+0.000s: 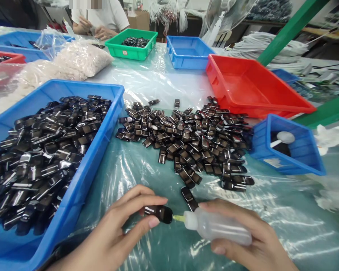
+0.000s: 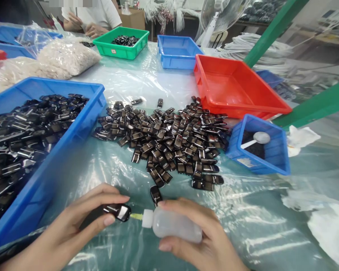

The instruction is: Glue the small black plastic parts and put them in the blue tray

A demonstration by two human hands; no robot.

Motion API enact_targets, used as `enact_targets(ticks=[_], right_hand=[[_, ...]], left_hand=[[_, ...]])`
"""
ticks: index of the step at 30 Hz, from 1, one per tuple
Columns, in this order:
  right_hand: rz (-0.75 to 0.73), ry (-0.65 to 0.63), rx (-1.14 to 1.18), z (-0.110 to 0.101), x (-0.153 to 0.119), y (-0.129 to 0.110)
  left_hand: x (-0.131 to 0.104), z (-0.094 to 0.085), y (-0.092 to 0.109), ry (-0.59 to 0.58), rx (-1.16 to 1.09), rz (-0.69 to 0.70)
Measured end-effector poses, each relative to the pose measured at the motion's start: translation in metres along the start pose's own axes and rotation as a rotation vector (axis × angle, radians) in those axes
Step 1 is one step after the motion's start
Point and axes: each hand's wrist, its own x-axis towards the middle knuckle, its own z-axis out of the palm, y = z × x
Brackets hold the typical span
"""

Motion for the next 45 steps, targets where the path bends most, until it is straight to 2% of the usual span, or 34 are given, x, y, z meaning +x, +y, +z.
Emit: enact_targets(ticks=[5,11,29,40,45], right_hand=[[-0.021,-0.043,0.048,-0.0008,0.0021,-0.0014],[0.086,0.000,-0.022,-0.0012,-0.0025,-0.0013],[0.167,-0.012,0.106,-0.0011,0.0004,-0.0058],[0.089,-0.138,0.136,-0.0051,0.0039,-0.0021],[0.050,-0.143,0.069,-0.0067,0.0043,-0.0023]], left_hand=[[-0.0003,0.0001,0.0003,-0.012,-0.017,-0.009],[-0.0001,-0.0002,0.0026,-0.035,-0.014,-0.053],[0.0003,-0.0002,0.0032,-0.029,0.012,-0.042],[-0.0009,0.0006,-0.0015,-0.044,0.039,0.006],[-0.0010,0.0008,-0.0008,-0.045,0.037,0.000]])
